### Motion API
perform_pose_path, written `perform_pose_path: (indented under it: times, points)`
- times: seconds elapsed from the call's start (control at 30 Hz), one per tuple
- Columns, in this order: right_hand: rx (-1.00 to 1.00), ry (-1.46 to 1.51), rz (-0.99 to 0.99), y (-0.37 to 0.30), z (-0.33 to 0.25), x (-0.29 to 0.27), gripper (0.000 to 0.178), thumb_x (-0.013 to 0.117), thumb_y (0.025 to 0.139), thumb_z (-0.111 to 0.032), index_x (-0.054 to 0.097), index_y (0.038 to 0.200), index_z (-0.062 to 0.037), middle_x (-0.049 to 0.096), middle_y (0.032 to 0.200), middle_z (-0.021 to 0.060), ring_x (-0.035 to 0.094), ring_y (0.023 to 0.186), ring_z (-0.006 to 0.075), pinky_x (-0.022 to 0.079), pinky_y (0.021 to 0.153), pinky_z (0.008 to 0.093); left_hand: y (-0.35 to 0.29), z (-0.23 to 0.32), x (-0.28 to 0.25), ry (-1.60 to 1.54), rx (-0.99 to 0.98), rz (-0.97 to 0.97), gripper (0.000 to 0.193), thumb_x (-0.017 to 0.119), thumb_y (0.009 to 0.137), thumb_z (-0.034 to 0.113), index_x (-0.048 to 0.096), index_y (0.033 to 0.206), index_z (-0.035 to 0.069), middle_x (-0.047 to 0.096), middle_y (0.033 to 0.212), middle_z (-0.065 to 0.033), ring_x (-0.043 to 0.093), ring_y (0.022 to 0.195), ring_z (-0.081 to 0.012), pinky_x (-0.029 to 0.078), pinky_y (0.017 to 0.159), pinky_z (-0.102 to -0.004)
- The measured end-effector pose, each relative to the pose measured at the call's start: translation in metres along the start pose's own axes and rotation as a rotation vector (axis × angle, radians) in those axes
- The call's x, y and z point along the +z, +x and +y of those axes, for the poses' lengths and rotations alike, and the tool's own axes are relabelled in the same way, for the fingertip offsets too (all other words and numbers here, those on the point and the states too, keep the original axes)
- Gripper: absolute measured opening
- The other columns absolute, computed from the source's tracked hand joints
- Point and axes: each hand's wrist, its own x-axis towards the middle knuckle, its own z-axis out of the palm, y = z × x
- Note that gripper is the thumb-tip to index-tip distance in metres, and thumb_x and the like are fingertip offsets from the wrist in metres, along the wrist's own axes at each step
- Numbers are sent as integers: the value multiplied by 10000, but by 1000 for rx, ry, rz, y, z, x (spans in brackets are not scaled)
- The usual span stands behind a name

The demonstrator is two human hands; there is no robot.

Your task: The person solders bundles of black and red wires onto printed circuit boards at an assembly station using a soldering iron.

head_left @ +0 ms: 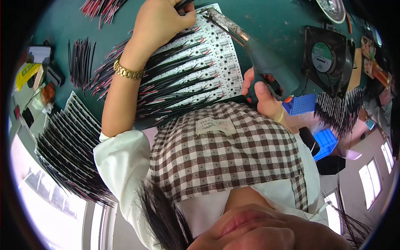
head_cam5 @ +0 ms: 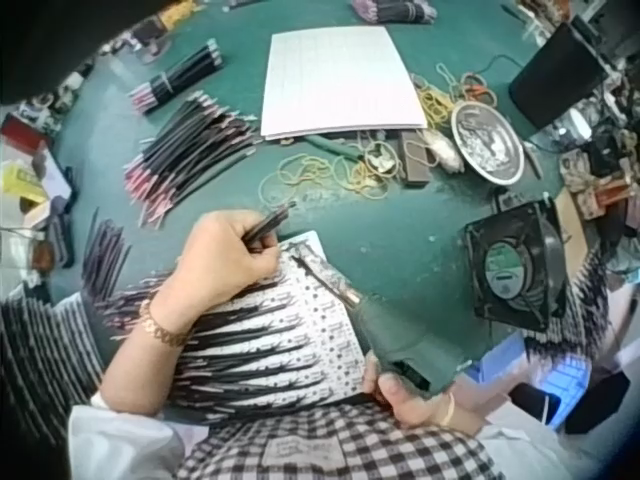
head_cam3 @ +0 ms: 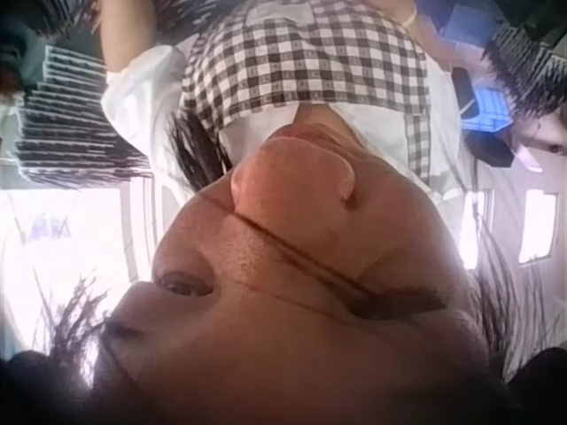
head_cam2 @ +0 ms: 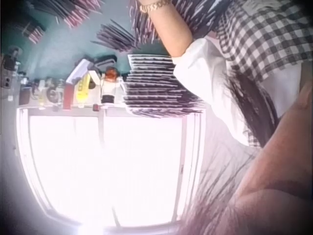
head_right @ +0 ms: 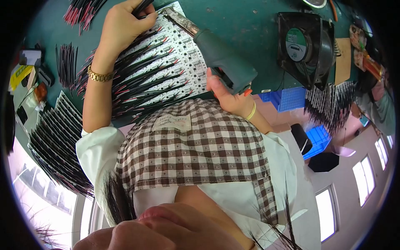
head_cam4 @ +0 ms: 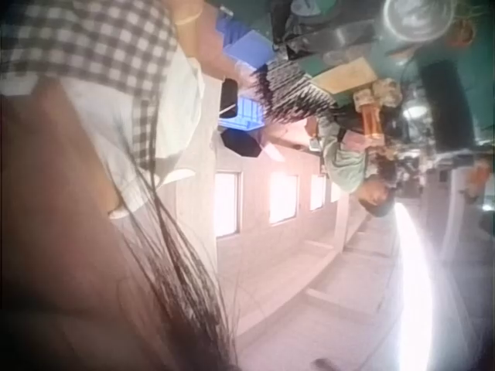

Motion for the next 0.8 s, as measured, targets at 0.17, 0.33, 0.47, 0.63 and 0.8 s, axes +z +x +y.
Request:
perform_pose_path:
  times: [0.17,0.33,0.47,0.63,0.8]
  points:
    - [-43,152,65,-17,-11,2,427,570,876,-308,500,1146,15,563,761,74,529,639,126,415,566,254,-11,13,0,40,59,-11,112,649,686,89,606,694,-14,581,620,-165,535,509,-210,437,532,-312]
    - [-158,170,59,-27,-9,-6,409,545,914,-255,473,1230,-5,555,808,61,506,666,107,391,564,244,-22,16,-12,81,102,40,118,609,788,84,593,763,-30,552,615,-107,515,542,-150,419,531,-297]
    - [-81,148,18,-31,-14,-13,493,566,881,-350,469,1205,8,553,797,75,519,664,120,403,567,250,-31,-3,-38,-428,135,456,163,566,839,119,624,920,-11,501,634,22,393,518,-44,339,480,-216]
    - [-78,161,17,-27,-6,-18,412,567,904,-255,487,1223,-6,560,813,50,492,662,74,384,552,217,-41,4,-13,-118,238,340,113,509,864,54,531,956,-7,557,704,-15,459,622,-51,370,564,-191]
    - [-104,118,28,-22,-6,-20,359,560,907,-219,520,1185,5,571,807,56,513,653,91,409,590,234,-50,13,8,-28,35,113,148,577,817,87,588,930,-8,620,748,-21,528,673,-67,434,635,-218]
